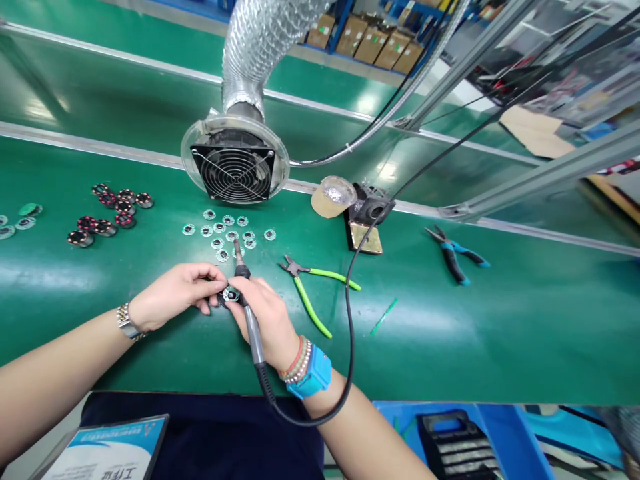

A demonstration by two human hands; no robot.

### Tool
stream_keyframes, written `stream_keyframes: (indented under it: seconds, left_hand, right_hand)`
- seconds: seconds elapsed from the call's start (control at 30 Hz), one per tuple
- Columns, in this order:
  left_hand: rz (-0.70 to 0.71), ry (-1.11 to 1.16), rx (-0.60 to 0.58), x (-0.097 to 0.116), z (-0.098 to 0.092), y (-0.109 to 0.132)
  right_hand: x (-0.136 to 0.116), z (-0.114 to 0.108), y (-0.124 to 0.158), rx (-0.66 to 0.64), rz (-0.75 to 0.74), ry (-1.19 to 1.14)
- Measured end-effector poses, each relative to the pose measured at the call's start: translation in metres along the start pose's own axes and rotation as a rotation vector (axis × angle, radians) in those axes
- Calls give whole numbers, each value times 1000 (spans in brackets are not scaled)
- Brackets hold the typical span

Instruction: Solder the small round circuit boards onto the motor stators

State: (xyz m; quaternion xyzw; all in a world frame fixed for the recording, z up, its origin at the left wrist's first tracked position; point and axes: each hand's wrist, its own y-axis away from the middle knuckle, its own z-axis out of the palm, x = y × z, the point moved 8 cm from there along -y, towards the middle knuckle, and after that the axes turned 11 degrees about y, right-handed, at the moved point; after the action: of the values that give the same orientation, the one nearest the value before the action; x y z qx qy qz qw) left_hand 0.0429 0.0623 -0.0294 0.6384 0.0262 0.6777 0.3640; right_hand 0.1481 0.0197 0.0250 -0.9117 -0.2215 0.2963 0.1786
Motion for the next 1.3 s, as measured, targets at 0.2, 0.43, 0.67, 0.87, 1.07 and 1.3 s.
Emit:
stream_keyframes:
  seconds: [0.2, 0.43, 0.67, 0.87, 1.07, 1.3]
  left_hand:
    - [35, -69, -38, 2, 3, -5]
    - [-14, -84, -98, 3, 6, -12]
    - [-44, -33, -154, 2, 5, -13]
    - [-35, 15, -182, -1, 4, -11]
    - [8, -15, -195, 0, 5, -10]
    - [-23, -30, -295, 2, 7, -10]
  right_hand:
    - [10, 3, -3, -50, 76, -55]
    - [6, -3, -4, 1, 13, -23]
    - [-5, -5, -2, 72, -114, 14]
    - [-6, -2, -1, 61, -109, 7]
    - [-2, -2, 0, 59, -63, 5]
    - [1, -1, 1, 28, 7, -54]
